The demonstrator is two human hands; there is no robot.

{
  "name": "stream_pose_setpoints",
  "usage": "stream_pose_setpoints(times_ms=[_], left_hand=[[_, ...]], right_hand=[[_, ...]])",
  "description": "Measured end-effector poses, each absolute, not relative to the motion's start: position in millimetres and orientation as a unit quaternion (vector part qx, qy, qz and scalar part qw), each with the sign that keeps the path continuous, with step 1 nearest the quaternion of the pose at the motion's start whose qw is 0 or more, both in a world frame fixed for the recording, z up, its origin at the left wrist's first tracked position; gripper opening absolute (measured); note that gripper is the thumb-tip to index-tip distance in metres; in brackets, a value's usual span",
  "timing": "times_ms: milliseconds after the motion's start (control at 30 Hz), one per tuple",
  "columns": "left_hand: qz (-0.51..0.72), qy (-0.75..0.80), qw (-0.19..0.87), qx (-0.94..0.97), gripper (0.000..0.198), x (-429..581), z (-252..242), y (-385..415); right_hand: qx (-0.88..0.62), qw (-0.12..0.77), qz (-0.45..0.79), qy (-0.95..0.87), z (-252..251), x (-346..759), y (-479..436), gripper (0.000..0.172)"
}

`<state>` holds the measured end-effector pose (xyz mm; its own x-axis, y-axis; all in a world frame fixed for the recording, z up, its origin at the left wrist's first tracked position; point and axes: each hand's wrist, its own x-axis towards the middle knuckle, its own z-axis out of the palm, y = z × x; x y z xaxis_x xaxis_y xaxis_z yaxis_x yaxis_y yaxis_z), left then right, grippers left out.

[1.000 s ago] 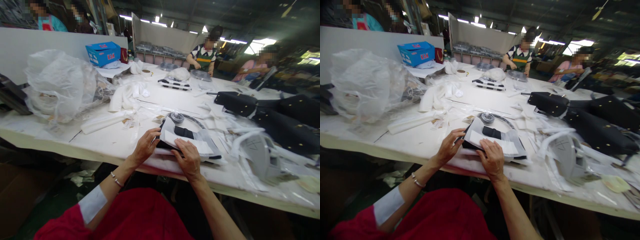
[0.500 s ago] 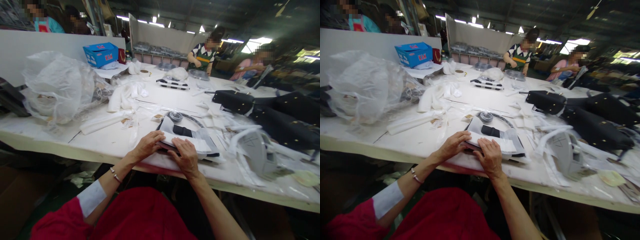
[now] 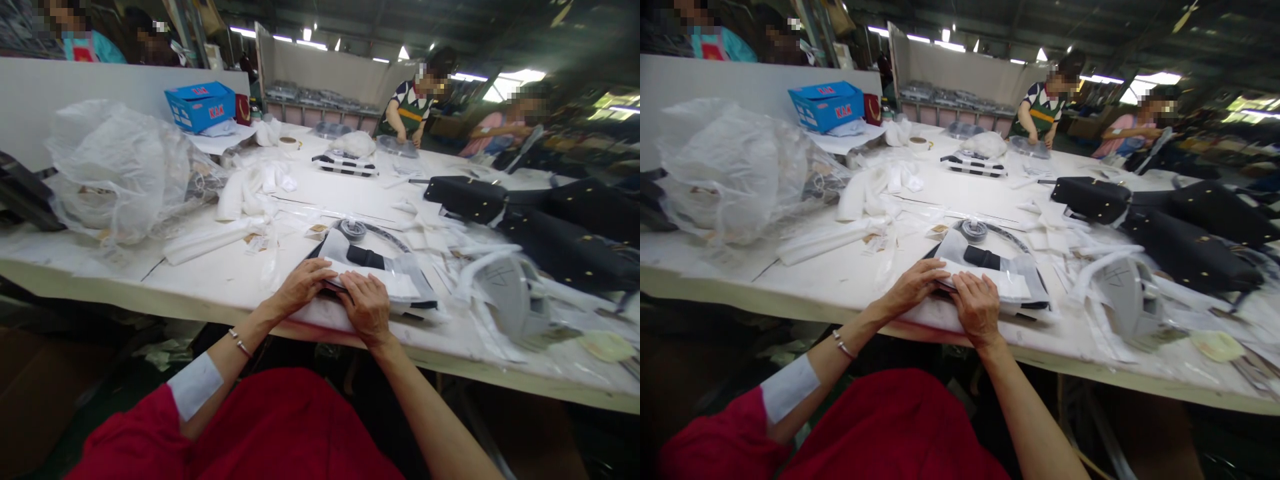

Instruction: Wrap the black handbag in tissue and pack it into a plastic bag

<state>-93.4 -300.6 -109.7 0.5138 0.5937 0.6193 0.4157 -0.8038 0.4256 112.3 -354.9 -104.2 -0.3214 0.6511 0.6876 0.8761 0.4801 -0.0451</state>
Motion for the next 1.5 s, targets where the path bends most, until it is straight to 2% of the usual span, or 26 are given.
stream_pose_setpoints(times_ms=[267, 333, 467, 667, 900, 1000, 1133, 1300, 1400, 1500], left_hand=[[0.391, 0.314, 0.02, 0.865, 0.032, -89.2, -118.7, -309.8], [0.346, 0.319, -0.013, 0.882, 0.036, -91.9, -115.0, -313.7], [0.251, 0.299, -0.046, 0.919, 0.059, -101.9, -105.6, -312.7], [0.2, 0.26, -0.07, 0.942, 0.057, -109.3, -99.3, -302.7], [0.231, 0.25, -0.103, 0.935, 0.051, -98.4, -82.9, -303.4], [0.239, 0.256, -0.09, 0.933, 0.043, -92.7, -70.3, -300.9], [0.211, 0.26, -0.088, 0.938, 0.026, -91.9, -64.3, -302.6], [0.242, 0.286, -0.082, 0.924, 0.032, -95.8, -79.4, -313.0], [0.32, 0.31, -0.011, 0.895, 0.034, -94.1, -91.4, -316.6], [0.444, 0.399, 0.153, 0.788, 0.043, -87.8, -99.9, -321.2]], right_hand=[[-0.476, 0.344, -0.181, -0.789, -108.0, 107.6, -356.4, 0.022], [-0.476, 0.344, -0.183, -0.789, -108.6, 108.2, -356.3, 0.022], [-0.474, 0.33, -0.183, -0.795, -107.1, 109.2, -357.0, 0.024], [-0.48, 0.273, -0.184, -0.813, -104.3, 106.3, -366.6, 0.042], [-0.489, 0.263, -0.192, -0.809, -97.6, 109.2, -367.0, 0.053], [-0.493, 0.275, -0.193, -0.802, -97.3, 112.0, -363.3, 0.054], [-0.487, 0.273, -0.198, -0.806, -101.2, 115.1, -360.0, 0.042], [-0.463, 0.28, -0.207, -0.815, -104.5, 119.2, -359.3, 0.032], [-0.464, 0.283, -0.213, -0.812, -104.2, 119.2, -356.9, 0.029], [-0.46, 0.304, -0.216, -0.806, -103.5, 118.4, -356.1, 0.029]])
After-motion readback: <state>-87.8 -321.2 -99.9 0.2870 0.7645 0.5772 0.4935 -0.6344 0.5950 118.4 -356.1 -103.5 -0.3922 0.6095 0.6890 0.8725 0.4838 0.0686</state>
